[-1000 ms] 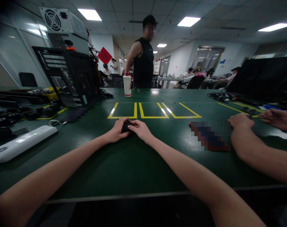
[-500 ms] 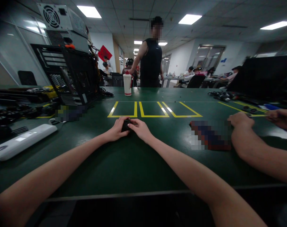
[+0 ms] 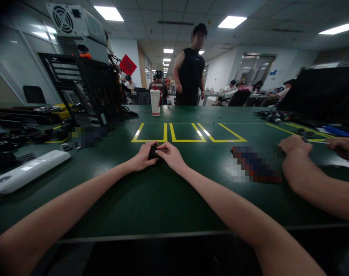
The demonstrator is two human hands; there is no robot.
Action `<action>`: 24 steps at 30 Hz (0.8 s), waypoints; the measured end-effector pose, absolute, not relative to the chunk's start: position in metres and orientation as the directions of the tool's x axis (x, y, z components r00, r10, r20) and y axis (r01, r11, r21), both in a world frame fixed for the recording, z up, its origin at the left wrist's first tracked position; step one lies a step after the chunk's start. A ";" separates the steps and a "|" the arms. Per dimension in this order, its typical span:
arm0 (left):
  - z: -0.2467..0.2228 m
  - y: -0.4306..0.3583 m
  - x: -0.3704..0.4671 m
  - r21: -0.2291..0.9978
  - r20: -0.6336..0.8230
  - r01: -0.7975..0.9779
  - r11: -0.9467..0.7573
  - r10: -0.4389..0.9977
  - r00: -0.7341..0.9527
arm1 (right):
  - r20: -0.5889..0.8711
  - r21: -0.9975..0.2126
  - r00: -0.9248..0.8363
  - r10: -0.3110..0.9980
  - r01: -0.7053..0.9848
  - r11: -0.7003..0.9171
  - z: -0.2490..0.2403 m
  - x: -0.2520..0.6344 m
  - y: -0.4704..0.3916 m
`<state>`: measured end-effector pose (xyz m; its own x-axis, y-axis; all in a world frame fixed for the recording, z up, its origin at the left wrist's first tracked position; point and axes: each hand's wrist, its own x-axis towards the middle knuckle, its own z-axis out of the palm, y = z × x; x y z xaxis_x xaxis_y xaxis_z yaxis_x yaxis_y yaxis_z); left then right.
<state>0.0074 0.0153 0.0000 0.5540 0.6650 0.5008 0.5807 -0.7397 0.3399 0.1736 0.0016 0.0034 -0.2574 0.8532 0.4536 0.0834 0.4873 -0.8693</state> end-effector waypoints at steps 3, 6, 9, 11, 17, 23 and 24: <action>-0.001 0.016 0.008 0.339 0.506 0.581 -0.740 0.664 0.551 | 0.435 -0.879 -0.245 0.866 0.090 0.467 0.003 0.173 0.003; -0.001 0.017 0.007 0.336 0.510 0.582 -0.740 0.663 0.548 | 0.380 -0.901 -0.276 0.883 0.108 0.421 0.003 0.174 0.002; -0.001 0.016 0.007 0.336 0.506 0.583 -0.740 0.664 0.551 | 0.362 -0.906 -0.305 0.881 0.106 0.409 0.002 0.175 0.001; 0.000 0.015 0.007 0.337 0.502 0.583 -0.739 0.665 0.553 | 0.372 -0.905 -0.303 0.877 0.091 0.415 0.002 0.175 0.001; 0.001 0.014 0.008 0.334 0.506 0.584 -0.740 0.664 0.551 | 0.451 -0.866 -0.278 0.848 0.095 0.492 0.003 0.173 -0.001; -0.001 0.015 0.008 0.321 0.506 0.589 -0.742 0.660 0.555 | 0.432 -0.883 -0.267 0.861 0.071 0.465 0.002 0.173 0.001; -0.001 0.015 0.008 0.322 0.504 0.590 -0.741 0.662 0.556 | 0.415 -0.891 -0.271 0.869 0.073 0.448 0.002 0.173 0.001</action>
